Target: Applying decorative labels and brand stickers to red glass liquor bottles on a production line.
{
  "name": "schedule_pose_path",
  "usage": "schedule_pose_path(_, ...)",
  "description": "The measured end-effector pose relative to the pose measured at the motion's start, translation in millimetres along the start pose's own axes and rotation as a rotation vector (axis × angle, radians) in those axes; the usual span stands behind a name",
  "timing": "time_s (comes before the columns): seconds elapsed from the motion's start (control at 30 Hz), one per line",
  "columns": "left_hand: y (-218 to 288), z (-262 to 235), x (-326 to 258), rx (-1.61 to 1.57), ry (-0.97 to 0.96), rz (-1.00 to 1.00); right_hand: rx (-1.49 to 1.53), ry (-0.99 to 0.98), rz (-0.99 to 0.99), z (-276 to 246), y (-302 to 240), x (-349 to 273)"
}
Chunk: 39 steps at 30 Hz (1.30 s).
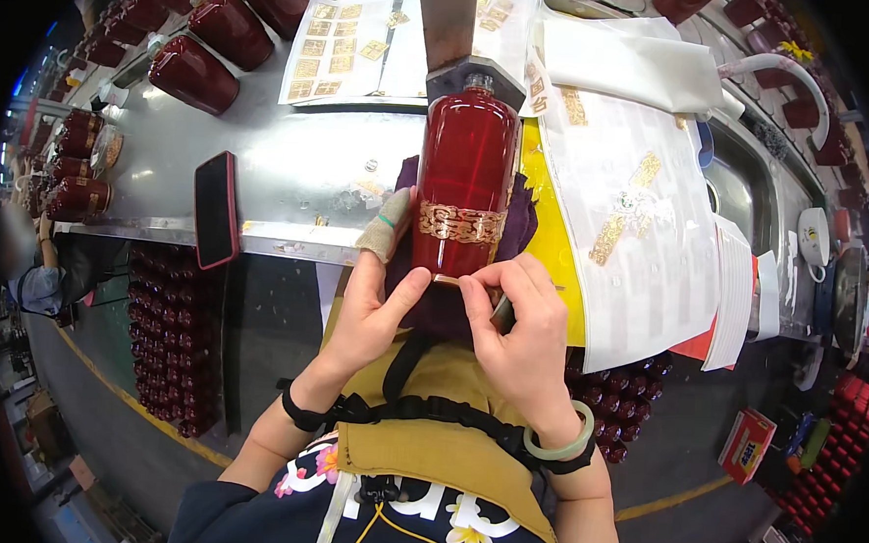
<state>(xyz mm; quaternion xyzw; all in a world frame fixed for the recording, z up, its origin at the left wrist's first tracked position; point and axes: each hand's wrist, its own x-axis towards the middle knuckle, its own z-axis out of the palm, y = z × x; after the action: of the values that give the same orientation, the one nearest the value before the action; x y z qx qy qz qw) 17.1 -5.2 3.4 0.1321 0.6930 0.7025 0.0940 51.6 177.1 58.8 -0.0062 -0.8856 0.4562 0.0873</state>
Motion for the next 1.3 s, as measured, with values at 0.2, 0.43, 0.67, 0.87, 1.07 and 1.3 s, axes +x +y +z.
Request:
schedule_pose_path(0.2, 1.9, 1.9, 0.3, -0.022, 0.009, -0.013, 0.059, 0.043, 0.066, 2.5, 6.1, -3.7)
schedule_pose_path(0.43, 0.0, 1.8, 0.2, -0.035, 0.007, -0.026, 0.055, 0.047, 0.073, 4.0, 6.6, -3.8)
schedule_pose_path(0.67, 0.3, 6.9, -0.1, -0.003, 0.018, -0.006, 0.051, 0.056, 0.073, 4.5, 6.4, -4.0)
schedule_pose_path(0.87, 0.5, 4.8, 0.4, -0.087, 0.026, -0.043, 0.055, 0.052, 0.080, 3.7, 4.0, -2.9)
schedule_pose_path(1.07, -1.3, 6.9, -0.3, -0.050, 0.017, -0.009, 0.047, 0.062, 0.066, 3.5, 5.0, -3.0)
schedule_pose_path(1.3, -1.6, 7.7, -0.5, -0.084, 0.024, -0.011, 0.054, 0.066, 0.054, 3.2, 5.5, -2.2)
